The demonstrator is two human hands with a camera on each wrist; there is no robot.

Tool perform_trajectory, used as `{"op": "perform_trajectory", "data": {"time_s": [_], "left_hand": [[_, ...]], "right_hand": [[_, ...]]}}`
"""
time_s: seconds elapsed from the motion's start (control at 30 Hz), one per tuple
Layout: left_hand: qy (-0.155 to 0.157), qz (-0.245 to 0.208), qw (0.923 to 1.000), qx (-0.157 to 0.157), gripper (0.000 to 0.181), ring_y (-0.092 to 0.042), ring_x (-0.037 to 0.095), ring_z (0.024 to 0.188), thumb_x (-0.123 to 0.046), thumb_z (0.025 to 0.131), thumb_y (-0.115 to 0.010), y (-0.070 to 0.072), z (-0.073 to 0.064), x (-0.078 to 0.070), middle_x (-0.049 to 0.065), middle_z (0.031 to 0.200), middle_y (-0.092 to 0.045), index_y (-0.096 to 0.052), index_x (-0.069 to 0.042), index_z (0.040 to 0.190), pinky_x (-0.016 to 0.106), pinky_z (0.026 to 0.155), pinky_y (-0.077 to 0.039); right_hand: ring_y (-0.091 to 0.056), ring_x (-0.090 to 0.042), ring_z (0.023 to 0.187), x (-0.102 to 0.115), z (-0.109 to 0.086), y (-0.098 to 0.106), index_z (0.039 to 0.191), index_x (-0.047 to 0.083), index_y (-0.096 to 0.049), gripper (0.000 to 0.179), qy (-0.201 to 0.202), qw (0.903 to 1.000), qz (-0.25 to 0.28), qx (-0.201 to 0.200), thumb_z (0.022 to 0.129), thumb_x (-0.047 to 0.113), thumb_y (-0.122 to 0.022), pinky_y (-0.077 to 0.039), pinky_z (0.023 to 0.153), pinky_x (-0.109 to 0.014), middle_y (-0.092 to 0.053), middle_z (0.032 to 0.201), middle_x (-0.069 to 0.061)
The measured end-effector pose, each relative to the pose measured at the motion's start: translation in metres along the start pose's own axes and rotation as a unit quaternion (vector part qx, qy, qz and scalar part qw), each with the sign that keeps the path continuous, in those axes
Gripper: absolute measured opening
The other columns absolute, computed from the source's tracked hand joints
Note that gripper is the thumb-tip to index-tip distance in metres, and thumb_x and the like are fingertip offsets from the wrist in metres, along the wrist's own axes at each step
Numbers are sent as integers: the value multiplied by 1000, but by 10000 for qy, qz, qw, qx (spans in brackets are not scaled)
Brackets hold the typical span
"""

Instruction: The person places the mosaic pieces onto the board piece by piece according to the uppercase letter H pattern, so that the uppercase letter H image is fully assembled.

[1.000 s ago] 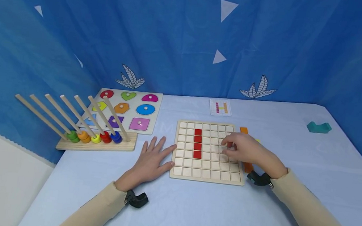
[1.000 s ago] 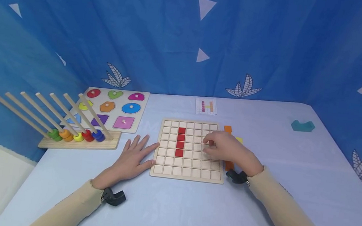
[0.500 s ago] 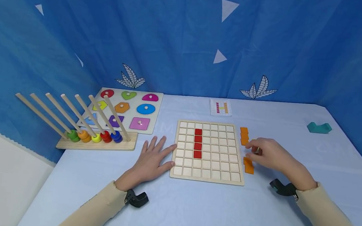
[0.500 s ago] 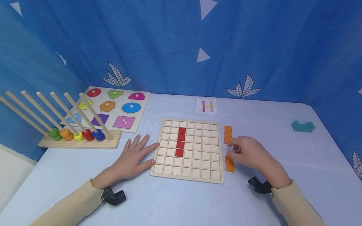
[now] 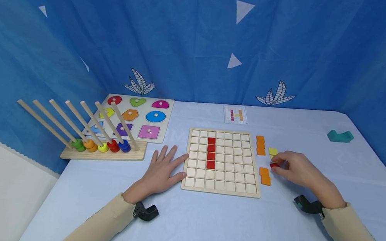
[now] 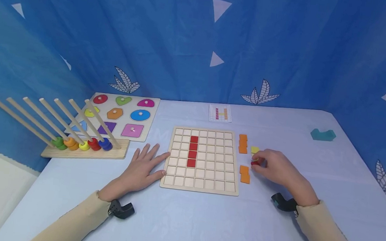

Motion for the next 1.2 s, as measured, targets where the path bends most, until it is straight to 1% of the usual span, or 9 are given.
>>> {"op": "perform_trajectory", "data": {"time_s": [0.23, 0.37, 0.57, 0.73, 0.87, 1.0, 1.13, 1.2], "left_hand": [[-60, 13, 10000, 3, 62, -12, 52, 156, -48, 98, -58, -1, 1, 0, 22, 167, -28, -46, -25, 155, 75, 119, -9], [-12, 25, 10000, 26, 62, -11, 52, 156, -49, 98, -58, -2, 1, 0, 21, 167, -27, -46, -26, 155, 75, 119, -8], [22, 45, 10000, 55, 62, -11, 52, 156, -49, 98, -58, -1, 1, 0, 21, 168, -26, -45, -26, 155, 75, 120, -8], [26, 58, 10000, 45, 62, -10, 52, 156, -49, 98, -58, -1, 1, 0, 21, 168, -26, -45, -26, 155, 75, 120, -8], [37, 97, 9999, 60, 62, -10, 52, 156, -49, 99, -57, -1, 1, 0, 21, 168, -26, -45, -26, 155, 74, 120, -8], [26, 92, 9999, 37, 62, -11, 52, 156, -49, 98, -57, -1, 1, 0, 22, 167, -27, -46, -25, 155, 75, 120, -9], [16, 72, 10000, 41, 62, -11, 52, 156, -48, 98, -58, 0, 1, 0, 22, 167, -27, -46, -25, 155, 75, 120, -8], [13, 78, 10000, 44, 62, -11, 52, 156, -48, 98, -58, 0, 1, 0, 22, 167, -27, -46, -25, 155, 75, 120, -8]], "right_hand": [[-51, -12, 71, -5, -1, -4, 103, 5, -76, 23, -56, 10000, -27, -50, 83, 14, -82, -46, 60, -20, -66, 84, 0], [-51, -12, 72, -6, 0, -5, 103, 6, -76, 24, -42, 9999, -60, -93, 82, 14, -83, -46, 60, -20, -65, 83, 1], [-51, -13, 73, -6, 1, -7, 103, 6, -76, 24, -159, 9999, -31, 20, 83, 18, -83, -44, 60, -20, -63, 79, 3], [-51, -13, 73, -6, 1, -7, 102, 5, -76, 24, -169, 9998, -19, 52, 82, 18, -83, -43, 60, -21, -61, 76, 4], [-51, -13, 74, -5, 1, -7, 103, 5, -76, 29, -184, 9997, -46, 134, 79, 17, -86, -44, 60, -20, -59, 76, 4], [-51, -13, 75, -5, 0, -6, 104, 4, -75, 33, -165, 9996, -101, 220, 75, 14, -86, -46, 62, -20, -61, 79, 3], [-52, -13, 75, -5, 0, -5, 102, 4, -74, 31, -149, 9995, -96, 244, 74, 11, -85, -47, 63, -20, -63, 80, 2], [-52, -13, 76, -5, -1, -5, 99, 5, -74, 28, -151, 9996, -88, 229, 74, 12, -86, -47, 64, -19, -62, 80, 2]]}}
Point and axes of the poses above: each hand's wrist, its own z-axis towards the middle knuckle, its own y-axis out of the back of the hand, x = y × z, the point moved 2 cm from there along z, towards the middle knuckle
